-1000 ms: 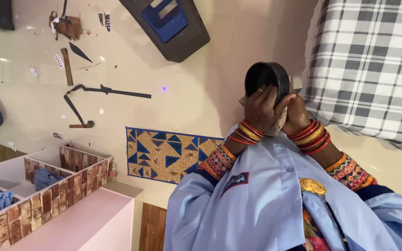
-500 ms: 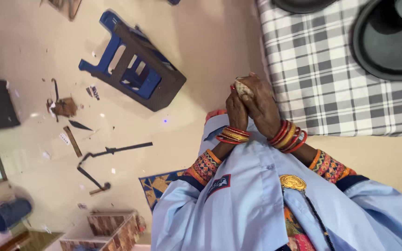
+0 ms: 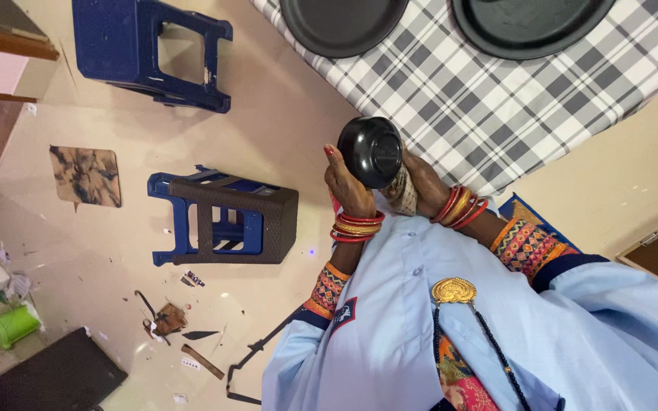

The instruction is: The person wipes a small black bowl and a clear glass with a cloth, then places them on a table and a shelf.

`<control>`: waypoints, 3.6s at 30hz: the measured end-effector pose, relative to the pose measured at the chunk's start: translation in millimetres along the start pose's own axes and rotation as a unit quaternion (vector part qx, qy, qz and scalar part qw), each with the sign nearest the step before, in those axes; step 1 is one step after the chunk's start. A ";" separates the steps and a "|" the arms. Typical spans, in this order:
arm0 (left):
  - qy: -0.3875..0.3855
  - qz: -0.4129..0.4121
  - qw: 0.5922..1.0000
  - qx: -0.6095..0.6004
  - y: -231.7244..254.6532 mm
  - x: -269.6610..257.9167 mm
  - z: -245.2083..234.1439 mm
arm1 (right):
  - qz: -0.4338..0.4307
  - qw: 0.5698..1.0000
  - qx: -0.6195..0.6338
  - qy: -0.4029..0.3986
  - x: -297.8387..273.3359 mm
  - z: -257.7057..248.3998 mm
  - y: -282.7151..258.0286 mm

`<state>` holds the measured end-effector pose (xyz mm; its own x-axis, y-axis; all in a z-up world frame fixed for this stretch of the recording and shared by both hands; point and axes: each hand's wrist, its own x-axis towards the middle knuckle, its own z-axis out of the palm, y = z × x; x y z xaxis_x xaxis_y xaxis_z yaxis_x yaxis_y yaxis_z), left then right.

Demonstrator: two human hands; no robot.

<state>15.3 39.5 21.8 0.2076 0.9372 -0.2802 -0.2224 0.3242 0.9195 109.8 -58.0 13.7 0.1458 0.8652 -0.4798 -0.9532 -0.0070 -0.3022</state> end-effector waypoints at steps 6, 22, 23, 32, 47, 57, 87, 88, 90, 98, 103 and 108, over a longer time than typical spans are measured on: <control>-0.049 -0.168 0.968 -0.181 6.0 20.8 -11.6 | -0.016 0.999 -0.001 0.030 -12.1 9.8 -39.8; -0.134 -0.113 0.979 0.103 -39.5 60.0 -47.0 | -0.207 0.929 -0.294 0.085 66.8 25.5 -86.5; -0.138 -0.115 0.978 0.105 -36.4 66.1 -50.7 | -0.275 0.867 -0.407 0.087 84.9 33.0 -88.8; -0.174 -0.116 0.972 0.105 -4.1 179.2 -96.5 | -0.439 0.462 -0.729 0.250 237.7 71.1 -118.4; -0.178 -0.134 0.971 0.086 9.1 268.2 -124.8 | -0.421 0.335 -0.783 0.312 331.5 25.1 -135.8; -0.214 -0.121 0.963 0.113 16.3 279.6 -119.2 | -0.384 0.364 -0.778 0.337 329.1 30.9 -134.5; -0.813 -0.055 0.474 0.332 -124.0 -176.8 -11.9 | -0.515 0.811 -0.064 0.270 -259.9 -66.3 64.5; -0.854 -0.046 0.424 0.296 -131.0 -210.9 -0.9 | -0.537 0.791 -0.061 0.286 -290.4 -80.6 69.8; -0.894 0.003 0.344 0.288 -131.2 -269.8 21.1 | -0.565 0.744 0.078 0.348 -354.8 -106.9 90.6; -0.914 0.063 0.252 0.312 -152.2 -377.1 83.1 | -0.610 0.582 0.343 0.414 -421.9 -200.8 176.1; -0.917 0.120 0.265 0.274 -227.1 -392.7 139.3 | -0.579 0.573 0.444 0.372 -416.6 -247.6 165.1; -0.932 0.144 0.178 0.282 -279.4 -423.1 224.3 | -0.580 0.477 0.386 0.536 -459.4 -285.3 79.0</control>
<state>203.3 -476.5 -54.7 0.3372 -0.9355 -0.1054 -0.4573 -0.2606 0.8503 43.1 -599.1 -24.7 0.3512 -0.6941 -0.6284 0.1799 0.7086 -0.6822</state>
